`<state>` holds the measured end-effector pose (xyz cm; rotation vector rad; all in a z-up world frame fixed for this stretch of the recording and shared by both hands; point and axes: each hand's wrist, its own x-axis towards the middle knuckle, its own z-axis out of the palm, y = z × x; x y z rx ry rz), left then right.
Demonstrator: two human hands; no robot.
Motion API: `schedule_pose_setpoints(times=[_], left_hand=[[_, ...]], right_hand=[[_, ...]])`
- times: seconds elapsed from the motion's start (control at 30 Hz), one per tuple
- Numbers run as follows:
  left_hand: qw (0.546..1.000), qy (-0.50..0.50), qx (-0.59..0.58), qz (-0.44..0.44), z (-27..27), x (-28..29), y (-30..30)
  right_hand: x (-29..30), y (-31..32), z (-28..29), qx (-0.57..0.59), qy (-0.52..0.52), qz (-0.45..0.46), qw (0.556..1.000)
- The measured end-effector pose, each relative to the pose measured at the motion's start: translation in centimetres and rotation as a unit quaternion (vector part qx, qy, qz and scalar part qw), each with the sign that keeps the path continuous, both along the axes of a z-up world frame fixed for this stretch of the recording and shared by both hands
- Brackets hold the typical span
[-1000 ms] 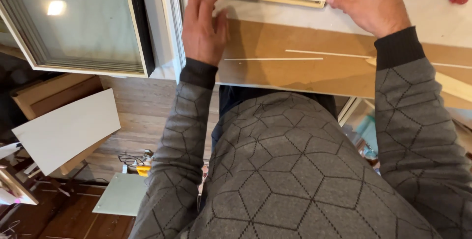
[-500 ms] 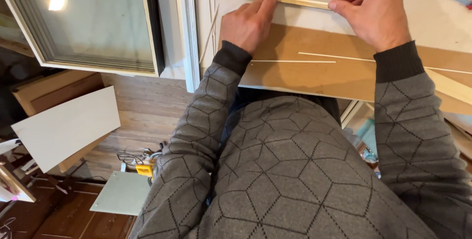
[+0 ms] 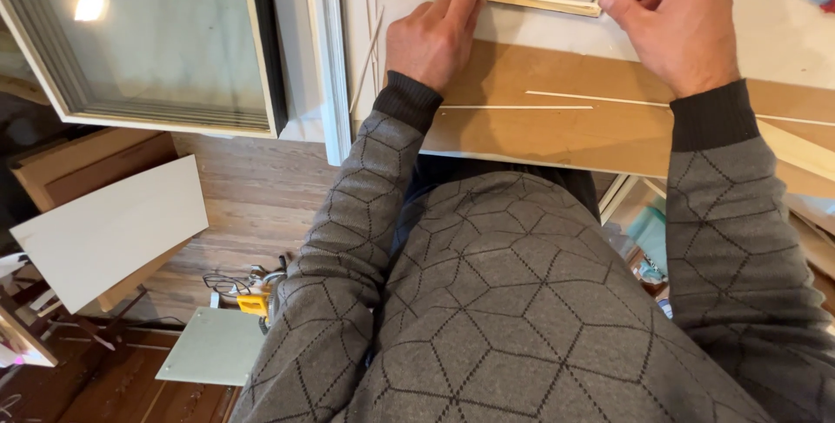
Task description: Measuring and fitting spacers into a picture frame.
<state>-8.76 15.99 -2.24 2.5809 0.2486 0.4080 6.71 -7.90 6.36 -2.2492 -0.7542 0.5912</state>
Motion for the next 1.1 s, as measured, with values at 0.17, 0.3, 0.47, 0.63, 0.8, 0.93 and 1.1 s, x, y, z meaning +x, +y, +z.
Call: schedule_pose_setpoints(times=[0.17, 0.3, 0.47, 0.63, 0.8, 0.93, 1.1], left_hand=[[1.000, 0.000, -0.012, 0.002, 0.6, 0.1, -0.1], [1.000, -0.003, -0.011, -0.006, 0.7, 0.1, 0.0], [0.998, -0.009, -0.004, -0.054, 0.6, 0.7, -1.1], [0.993, -0.025, -0.005, -0.117, 1.2, 1.9, -3.4], [0.992, -0.022, -0.009, -0.122, 1.4, 3.2, -5.0], [0.991, -0.014, -0.008, -0.134, 0.5, 3.8, -5.7], [0.991, 0.000, -0.006, -0.136, 0.2, 3.9, -6.0]], right_hand=[[-0.2, -3.3, -2.7, -0.004, 0.119, -0.097, 0.988], [-0.7, -3.1, -2.9, -0.001, 0.054, -0.076, 0.996], [-0.9, -2.9, -3.2, 0.003, 0.061, -0.087, 0.994], [-0.9, -2.7, -3.1, 0.001, 0.066, -0.087, 0.994], [-0.7, -3.3, -4.0, 0.016, 0.078, -0.084, 0.993], [-0.7, -3.7, -4.6, 0.037, 0.099, -0.082, 0.991], [-0.6, -3.6, -4.6, 0.035, 0.099, -0.083, 0.991]])
